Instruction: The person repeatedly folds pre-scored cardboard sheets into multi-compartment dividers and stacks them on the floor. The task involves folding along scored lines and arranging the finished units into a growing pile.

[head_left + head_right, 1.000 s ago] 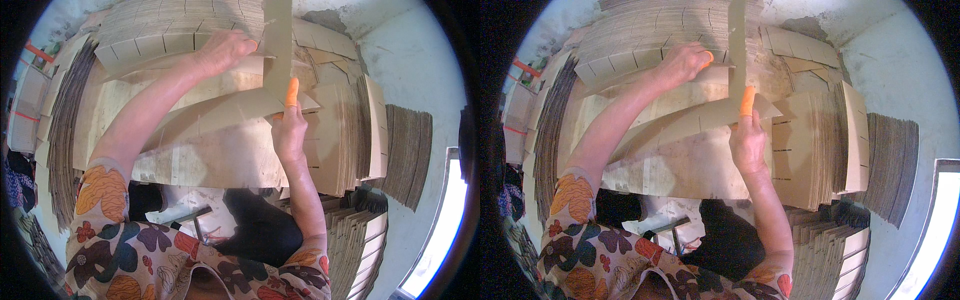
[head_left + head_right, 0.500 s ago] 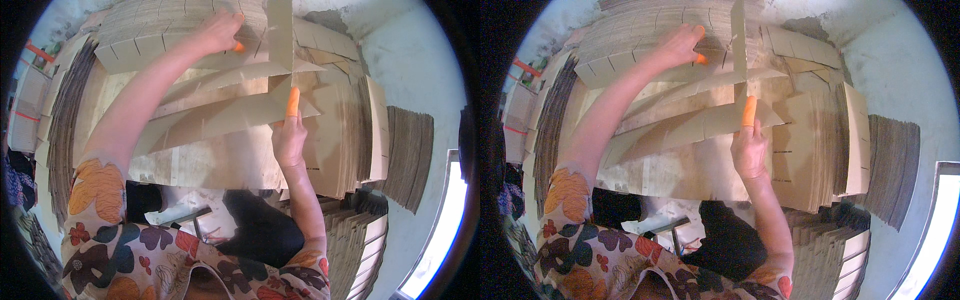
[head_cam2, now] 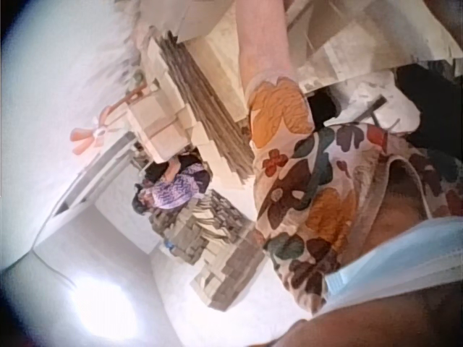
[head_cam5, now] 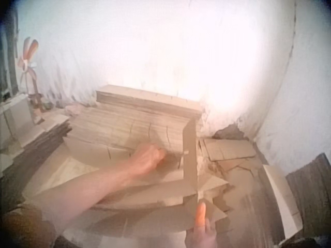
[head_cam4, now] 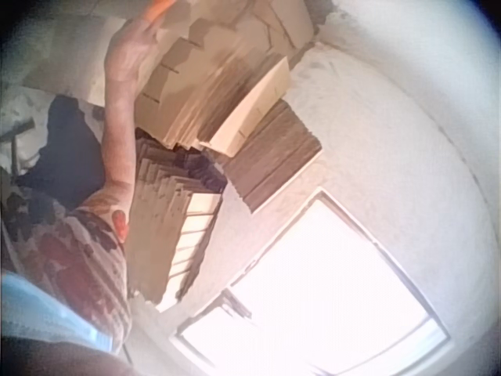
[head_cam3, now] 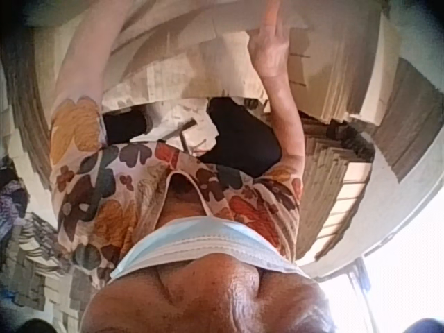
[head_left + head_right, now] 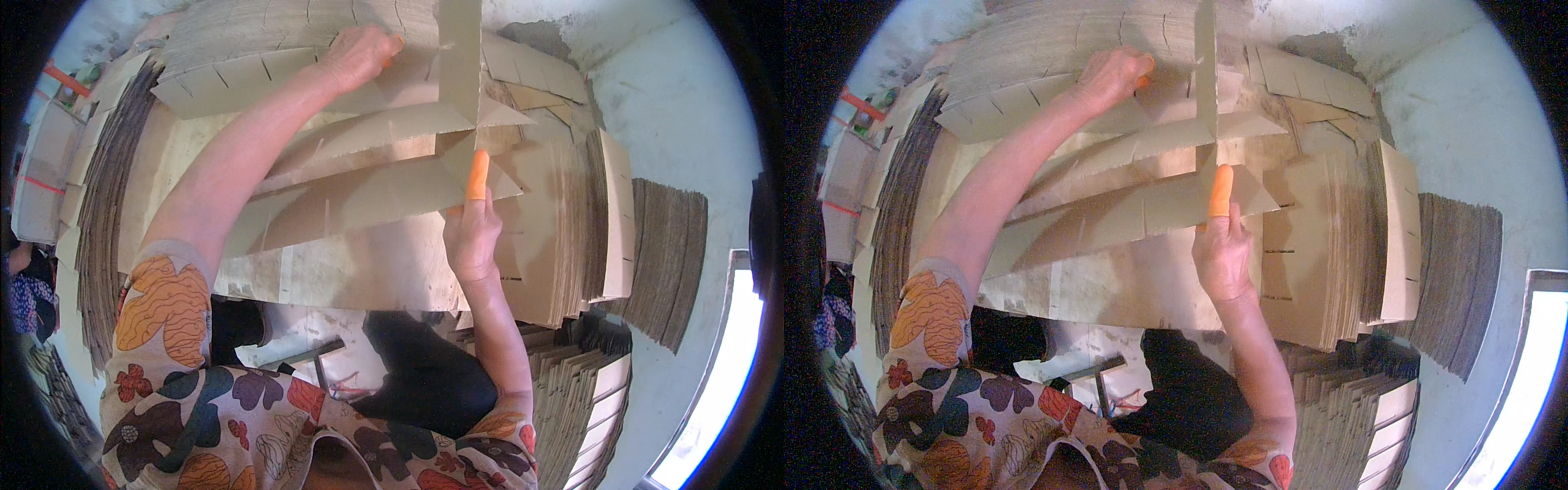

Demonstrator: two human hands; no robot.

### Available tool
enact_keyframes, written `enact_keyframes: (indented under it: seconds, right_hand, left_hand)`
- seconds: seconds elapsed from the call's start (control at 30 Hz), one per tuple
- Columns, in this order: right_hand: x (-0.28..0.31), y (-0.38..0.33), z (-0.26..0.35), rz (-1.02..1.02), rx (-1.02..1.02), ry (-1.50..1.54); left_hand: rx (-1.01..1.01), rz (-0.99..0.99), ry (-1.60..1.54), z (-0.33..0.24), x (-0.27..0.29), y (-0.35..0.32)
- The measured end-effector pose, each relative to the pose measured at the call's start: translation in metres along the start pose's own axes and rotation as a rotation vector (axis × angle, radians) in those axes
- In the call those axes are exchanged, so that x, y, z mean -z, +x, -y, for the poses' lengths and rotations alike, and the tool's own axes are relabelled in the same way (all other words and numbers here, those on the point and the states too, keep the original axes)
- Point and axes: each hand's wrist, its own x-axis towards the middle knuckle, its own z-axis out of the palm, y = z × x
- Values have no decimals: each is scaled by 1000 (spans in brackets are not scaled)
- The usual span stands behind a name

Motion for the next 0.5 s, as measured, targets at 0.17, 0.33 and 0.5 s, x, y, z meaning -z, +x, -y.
enact_keyframes:
  seconds: [0.17, 0.33, 0.5]
  right_hand:
    - [3, -3, 0, -17, 43, -3]
    - [5, -7, -7, 60, -22, 16]
    - [12, -5, 1, 87, -55, 24]
  left_hand:
    - [-33, -77, -13, 5, -2, -1]
    - [-56, -103, -44, 4, 1, 3]
    - [-118, -178, -38, 8, -3, 0]
